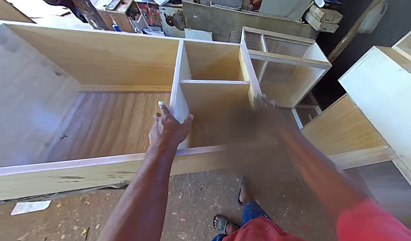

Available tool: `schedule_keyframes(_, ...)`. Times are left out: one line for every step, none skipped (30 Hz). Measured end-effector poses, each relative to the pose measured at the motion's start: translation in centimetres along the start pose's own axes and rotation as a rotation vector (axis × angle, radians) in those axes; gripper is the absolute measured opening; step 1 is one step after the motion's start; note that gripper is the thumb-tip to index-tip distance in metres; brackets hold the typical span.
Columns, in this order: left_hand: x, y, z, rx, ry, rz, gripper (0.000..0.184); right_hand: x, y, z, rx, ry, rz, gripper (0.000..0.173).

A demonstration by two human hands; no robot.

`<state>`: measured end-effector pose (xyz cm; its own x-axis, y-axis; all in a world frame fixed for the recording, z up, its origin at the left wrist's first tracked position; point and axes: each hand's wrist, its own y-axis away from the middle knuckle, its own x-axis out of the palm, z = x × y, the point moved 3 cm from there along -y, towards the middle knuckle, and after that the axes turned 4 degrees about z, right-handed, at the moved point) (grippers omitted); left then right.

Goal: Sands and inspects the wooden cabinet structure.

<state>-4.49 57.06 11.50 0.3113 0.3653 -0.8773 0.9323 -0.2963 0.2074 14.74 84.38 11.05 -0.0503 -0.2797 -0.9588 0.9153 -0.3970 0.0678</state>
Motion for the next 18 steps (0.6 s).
schedule_keyframes(0.0,0.0,0.1,0.000,0.009,-0.007,0.105,0.5,4.1,0.7,-0.062,0.012,0.001,0.059)
schedule_keyframes(0.0,-0.1,0.2,0.002,0.017,-0.014,0.106,0.8,8.2,1.3,-0.111,0.000,0.050,0.057)
schedule_keyframes(0.0,-0.3,0.1,0.009,0.025,-0.022,0.108,0.9,11.9,1.6,-0.139,-0.041,0.123,0.057)
schedule_keyframes(0.1,-0.5,0.2,0.022,0.034,-0.035,0.108,0.8,15.0,1.5,-0.156,-0.156,0.168,0.056)
schedule_keyframes(0.1,-0.4,0.2,0.043,0.045,-0.053,0.108,0.8,17.5,1.1,-0.144,-0.352,0.179,0.055)
schedule_keyframes(-0.1,0.0,0.3,0.087,0.055,-0.092,0.105,0.8,19.4,0.6,-0.089,-0.601,0.132,0.055)
schedule_keyframes(-0.6,0.5,0.1,0.161,0.068,-0.160,0.101,0.9,20.6,0.2,0.010,-0.845,0.028,0.053)
schedule_keyframes(-1.0,1.6,-0.1,0.274,0.095,-0.254,0.093,0.9,21.2,-0.1,0.116,-1.068,-0.097,0.051)
schedule_keyframes(-1.0,3.2,-0.5,0.415,0.129,-0.343,0.083,1.0,21.4,-0.4,0.205,-1.280,-0.186,0.051)
schedule_keyframes(-0.6,5.6,-1.0,0.568,0.175,-0.406,0.073,1.0,21.5,-0.5,0.271,-1.454,-0.233,0.050)
schedule_keyframes(0.4,8.3,-1.4,0.705,0.218,-0.424,0.064,1.1,21.5,-0.5,0.312,-1.592,-0.246,0.049)
schedule_keyframes(2.2,11.2,-1.7,0.814,0.264,-0.388,0.056,1.2,21.3,-0.5,0.336,-1.703,-0.237,0.050)
schedule_keyframes(4.8,14.0,-1.9,0.890,0.332,-0.302,0.048,1.4,21.0,-0.5,0.344,-1.798,-0.226,0.050)
schedule_keyframes(7.9,16.6,-2.0,0.914,0.409,-0.176,0.043,1.4,20.6,-0.6,0.341,-1.888,-0.213,0.051)
schedule_keyframes(10.9,18.9,-2.6,0.904,0.492,-0.014,0.043,1.4,20.1,-0.6,0.326,-1.963,-0.202,0.051)
schedule_keyframes(13.5,20.9,-3.4,0.874,0.581,0.122,0.051,1.4,19.6,-0.8,0.295,-2.007,-0.190,0.051)
schedule_keyframes(15.7,22.7,-4.3,0.844,0.653,0.159,0.064,1.5,19.2,-1.0,0.255,-2.001,-0.186,0.050)
schedule_keyframes(17.2,24.0,-5.4,0.838,0.704,0.082,0.076,1.6,18.7,-1.3,0.211,-1.944,-0.190,0.050)
